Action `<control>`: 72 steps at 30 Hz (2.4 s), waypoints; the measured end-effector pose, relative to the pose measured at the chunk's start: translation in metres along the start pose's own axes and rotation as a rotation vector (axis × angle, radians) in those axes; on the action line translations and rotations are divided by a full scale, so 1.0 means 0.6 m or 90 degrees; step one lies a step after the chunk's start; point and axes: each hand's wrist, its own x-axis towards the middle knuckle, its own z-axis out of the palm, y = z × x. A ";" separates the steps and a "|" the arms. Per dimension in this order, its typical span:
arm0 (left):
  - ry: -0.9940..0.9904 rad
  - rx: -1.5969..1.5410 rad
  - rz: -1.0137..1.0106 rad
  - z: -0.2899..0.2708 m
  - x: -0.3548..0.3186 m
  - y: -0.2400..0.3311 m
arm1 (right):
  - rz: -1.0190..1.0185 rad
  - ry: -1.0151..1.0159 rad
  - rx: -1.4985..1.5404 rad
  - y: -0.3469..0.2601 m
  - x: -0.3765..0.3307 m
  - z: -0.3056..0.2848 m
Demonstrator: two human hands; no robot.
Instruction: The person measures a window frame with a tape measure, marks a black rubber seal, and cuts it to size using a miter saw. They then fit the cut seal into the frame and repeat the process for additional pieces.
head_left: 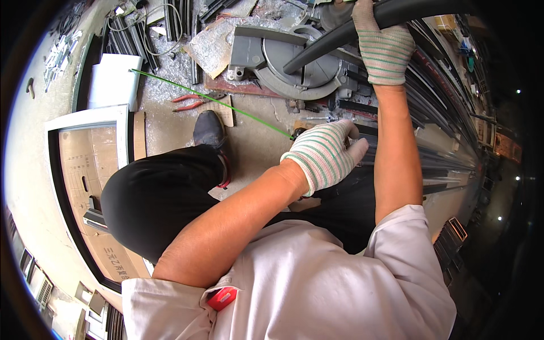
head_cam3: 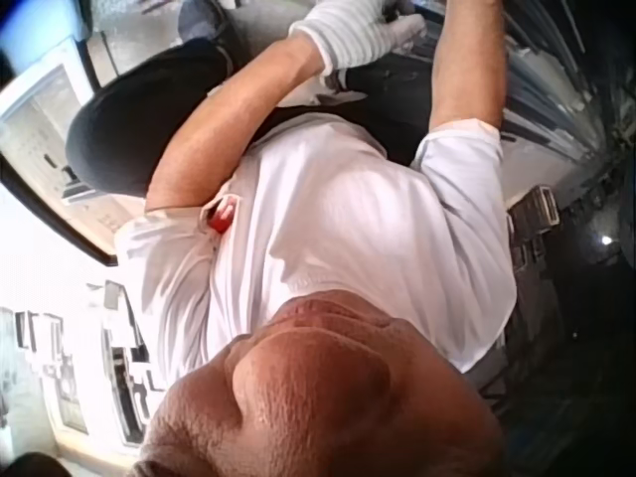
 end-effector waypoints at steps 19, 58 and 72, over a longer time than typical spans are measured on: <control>0.261 -0.459 0.060 -0.060 0.028 0.004 | 0.505 0.333 0.405 -0.053 -0.076 -0.098; 0.483 -0.395 -0.141 -0.523 0.142 -0.249 | 0.952 0.267 0.696 0.333 -0.320 0.060; 0.489 -0.637 -0.220 -0.445 0.216 -0.492 | 0.936 0.109 0.333 0.400 -0.349 0.049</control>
